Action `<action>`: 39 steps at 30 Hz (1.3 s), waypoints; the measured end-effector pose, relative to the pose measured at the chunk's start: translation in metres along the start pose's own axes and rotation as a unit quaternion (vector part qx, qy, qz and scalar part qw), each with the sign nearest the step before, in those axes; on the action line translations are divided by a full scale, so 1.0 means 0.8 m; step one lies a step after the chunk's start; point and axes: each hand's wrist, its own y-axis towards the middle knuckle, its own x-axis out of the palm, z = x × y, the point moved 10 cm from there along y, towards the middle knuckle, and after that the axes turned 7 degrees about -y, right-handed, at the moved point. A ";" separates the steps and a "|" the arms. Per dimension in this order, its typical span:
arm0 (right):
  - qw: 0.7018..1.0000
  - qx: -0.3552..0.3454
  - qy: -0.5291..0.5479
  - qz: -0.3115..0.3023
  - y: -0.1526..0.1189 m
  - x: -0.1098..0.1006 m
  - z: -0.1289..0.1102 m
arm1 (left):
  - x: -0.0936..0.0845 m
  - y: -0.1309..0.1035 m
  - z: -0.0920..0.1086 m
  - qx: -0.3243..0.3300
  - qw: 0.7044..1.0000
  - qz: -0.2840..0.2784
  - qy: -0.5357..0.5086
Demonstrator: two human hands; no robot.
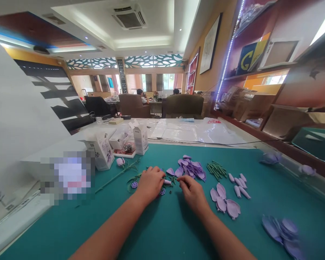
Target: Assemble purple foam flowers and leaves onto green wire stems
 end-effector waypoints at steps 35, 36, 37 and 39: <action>0.993 -0.085 0.080 -0.007 -0.006 -0.024 -0.050 | 0.054 -0.034 0.037 -0.095 0.714 -0.125 -0.682; 0.993 -0.089 0.076 -0.007 -0.006 -0.024 -0.050 | 0.057 -0.035 0.036 -0.099 0.713 -0.125 -0.682; 0.993 -0.092 0.074 -0.006 -0.005 -0.023 -0.050 | 0.059 -0.035 0.035 -0.102 0.713 -0.124 -0.683; 0.993 -0.094 0.076 0.001 -0.005 -0.023 -0.051 | 0.060 -0.035 0.034 -0.106 0.711 -0.117 -0.686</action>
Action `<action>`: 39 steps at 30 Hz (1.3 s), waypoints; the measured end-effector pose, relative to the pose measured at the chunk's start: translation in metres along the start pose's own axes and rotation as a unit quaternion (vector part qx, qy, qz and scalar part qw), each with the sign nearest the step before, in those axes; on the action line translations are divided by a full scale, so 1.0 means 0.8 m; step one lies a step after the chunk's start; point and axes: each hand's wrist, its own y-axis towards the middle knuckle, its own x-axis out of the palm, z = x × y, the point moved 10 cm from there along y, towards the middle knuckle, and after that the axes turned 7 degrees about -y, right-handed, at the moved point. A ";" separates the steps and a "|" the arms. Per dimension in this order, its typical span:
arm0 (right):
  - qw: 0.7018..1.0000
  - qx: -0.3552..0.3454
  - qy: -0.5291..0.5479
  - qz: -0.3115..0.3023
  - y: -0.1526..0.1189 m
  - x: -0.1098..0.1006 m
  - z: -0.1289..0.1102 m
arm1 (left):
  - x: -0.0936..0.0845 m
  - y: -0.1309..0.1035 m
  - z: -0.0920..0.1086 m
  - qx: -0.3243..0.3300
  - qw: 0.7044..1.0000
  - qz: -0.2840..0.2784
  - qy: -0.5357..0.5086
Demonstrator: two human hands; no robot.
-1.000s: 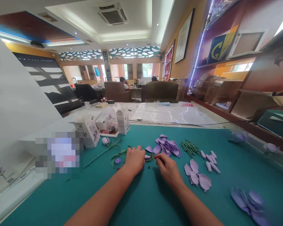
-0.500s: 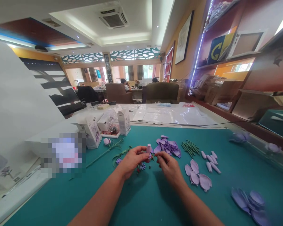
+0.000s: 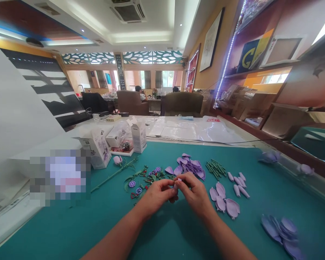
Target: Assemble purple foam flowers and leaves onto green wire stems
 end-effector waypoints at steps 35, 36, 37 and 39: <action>0.967 0.129 -0.160 0.154 -0.045 -0.184 0.048 | 0.003 0.003 -0.022 -0.076 0.997 0.016 0.008; 0.956 0.161 -0.179 0.166 -0.061 -0.213 0.063 | 0.004 0.003 -0.022 -0.077 0.997 0.015 0.008; 0.932 0.224 -0.220 0.180 -0.082 -0.245 0.082 | 0.005 0.003 -0.023 -0.077 0.997 0.012 0.008; 0.907 0.278 -0.244 0.203 -0.116 -0.295 0.103 | 0.006 0.003 -0.025 -0.079 0.997 0.007 0.007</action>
